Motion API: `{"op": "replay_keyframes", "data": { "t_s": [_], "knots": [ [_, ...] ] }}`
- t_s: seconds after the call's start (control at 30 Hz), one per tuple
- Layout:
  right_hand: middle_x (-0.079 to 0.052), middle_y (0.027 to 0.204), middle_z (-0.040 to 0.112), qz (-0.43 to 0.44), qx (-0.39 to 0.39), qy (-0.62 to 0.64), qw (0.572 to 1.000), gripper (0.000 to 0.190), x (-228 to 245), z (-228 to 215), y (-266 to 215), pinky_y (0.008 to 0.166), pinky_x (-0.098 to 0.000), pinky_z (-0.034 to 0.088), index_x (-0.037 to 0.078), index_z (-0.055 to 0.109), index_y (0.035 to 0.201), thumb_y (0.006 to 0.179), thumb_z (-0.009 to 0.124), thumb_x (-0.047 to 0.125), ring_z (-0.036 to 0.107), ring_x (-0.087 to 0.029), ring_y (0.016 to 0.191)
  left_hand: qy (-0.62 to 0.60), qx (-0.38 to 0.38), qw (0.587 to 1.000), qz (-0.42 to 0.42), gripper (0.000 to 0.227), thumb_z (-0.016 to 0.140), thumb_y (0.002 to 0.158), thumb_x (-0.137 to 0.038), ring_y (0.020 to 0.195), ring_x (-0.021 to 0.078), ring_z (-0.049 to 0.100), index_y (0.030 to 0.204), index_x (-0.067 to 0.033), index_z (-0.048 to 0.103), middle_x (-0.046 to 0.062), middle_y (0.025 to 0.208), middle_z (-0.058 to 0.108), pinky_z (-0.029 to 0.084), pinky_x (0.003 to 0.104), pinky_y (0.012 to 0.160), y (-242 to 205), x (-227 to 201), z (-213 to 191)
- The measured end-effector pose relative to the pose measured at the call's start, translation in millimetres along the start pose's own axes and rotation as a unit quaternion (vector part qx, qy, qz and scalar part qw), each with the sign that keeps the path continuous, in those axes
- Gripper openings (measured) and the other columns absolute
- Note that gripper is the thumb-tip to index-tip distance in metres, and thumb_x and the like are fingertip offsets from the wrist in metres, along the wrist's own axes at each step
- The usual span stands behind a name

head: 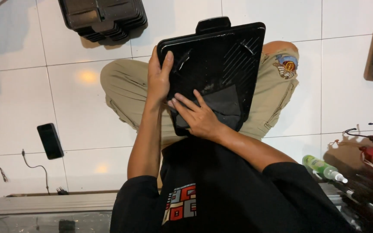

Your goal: The person is cleaning a black grill plate by wiping its surface with a cloth, rotating and flipping the plate to ensure all sides are clean.

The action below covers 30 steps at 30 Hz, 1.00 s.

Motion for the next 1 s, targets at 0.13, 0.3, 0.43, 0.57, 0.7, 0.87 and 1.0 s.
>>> {"op": "replay_keyframes", "data": {
  "t_s": [0.13,0.3,0.43,0.57,0.7,0.87,1.0],
  "knots": [
    [-0.01,0.13,0.07,-0.031,-0.001,0.04,0.999,0.047,-17,-33,-27,0.12,-0.0561,0.032,-0.002,0.057,0.144,0.103,0.036,0.005,0.058,-0.028,0.137,-0.031,0.01,0.999,0.011,0.026,0.054,0.109,-0.032,0.1,0.0179,0.064,0.119,-0.0094,0.063,0.006,0.106,0.069,0.045,0.044,0.104,-6,-2,-6],
    [0.001,0.144,0.067,0.024,-0.084,-0.19,0.978,0.066,-87,-58,-55,0.127,-0.0579,0.016,0.02,0.072,0.135,0.112,0.016,0.044,0.051,-0.028,0.144,-0.005,-0.029,0.998,0.059,0.02,0.056,0.108,-0.024,0.098,0.0167,0.059,0.115,-0.0054,0.06,0.008,0.1,0.063,0.046,0.042,0.099,-18,-15,2],
    [-0.008,0.139,0.072,0.073,-0.233,-0.273,0.931,0.037,-97,-85,44,0.117,-0.0611,0.028,0.013,0.083,0.116,0.105,0.047,0.02,0.055,-0.038,0.136,0.021,-0.027,0.996,0.088,0.016,0.061,0.105,-0.018,0.099,0.0185,0.061,0.114,-0.0046,0.061,0.008,0.101,0.064,0.045,0.04,0.102,-23,-33,14],
    [-0.012,0.126,0.069,0.125,-0.2,-0.053,0.97,0.03,-68,-100,111,0.116,-0.0474,0.043,-0.003,0.074,0.117,0.089,0.075,0.005,0.063,-0.027,0.118,0.031,0.003,0.999,0.033,0.029,0.059,0.099,-0.008,0.094,0.0193,0.058,0.125,0.0012,0.05,0.012,0.109,0.063,0.049,0.031,0.091,-27,-46,16],
    [-0.009,0.143,0.068,0.051,-0.083,-0.042,0.994,0.044,-81,-92,93,0.128,-0.0538,0.013,0.004,0.074,0.132,0.091,0.089,0.013,0.063,-0.023,0.136,-0.02,-0.012,1.0,0.018,0.045,0.059,0.101,-0.007,0.11,0.0221,0.062,0.142,0.005,0.044,0.017,0.126,0.064,0.05,0.031,0.1,-36,-25,9],
    [0.002,0.15,0.062,0.128,-0.124,-0.16,0.971,0.042,-116,-102,48,0.13,-0.0548,0.005,0.017,0.075,0.133,0.093,0.085,0.01,0.039,-0.023,0.148,0.035,-0.013,0.997,0.061,0.021,0.059,0.1,-0.007,0.094,0.0168,0.061,0.117,0.0048,0.058,0.01,0.103,0.069,0.021,0.038,0.125,-35,-44,11],
    [-0.012,0.14,0.067,0.235,-0.144,-0.08,0.958,0.05,-97,-147,40,0.127,-0.06,0.021,0.002,0.074,0.127,0.078,0.067,-0.003,0.05,-0.033,0.14,0.013,-0.034,0.997,0.068,0.024,0.058,0.099,-0.008,0.111,0.0156,0.059,0.118,0.0066,0.059,0.011,0.106,0.069,0.004,0.044,0.133,-43,-45,6]
  ]
}}
Point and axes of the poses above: each hand's wrist, its own y-axis towards the middle knuckle, its own z-axis out of the palm, x = y × z, the point moved 2 cm from there along y, towards the middle knuckle
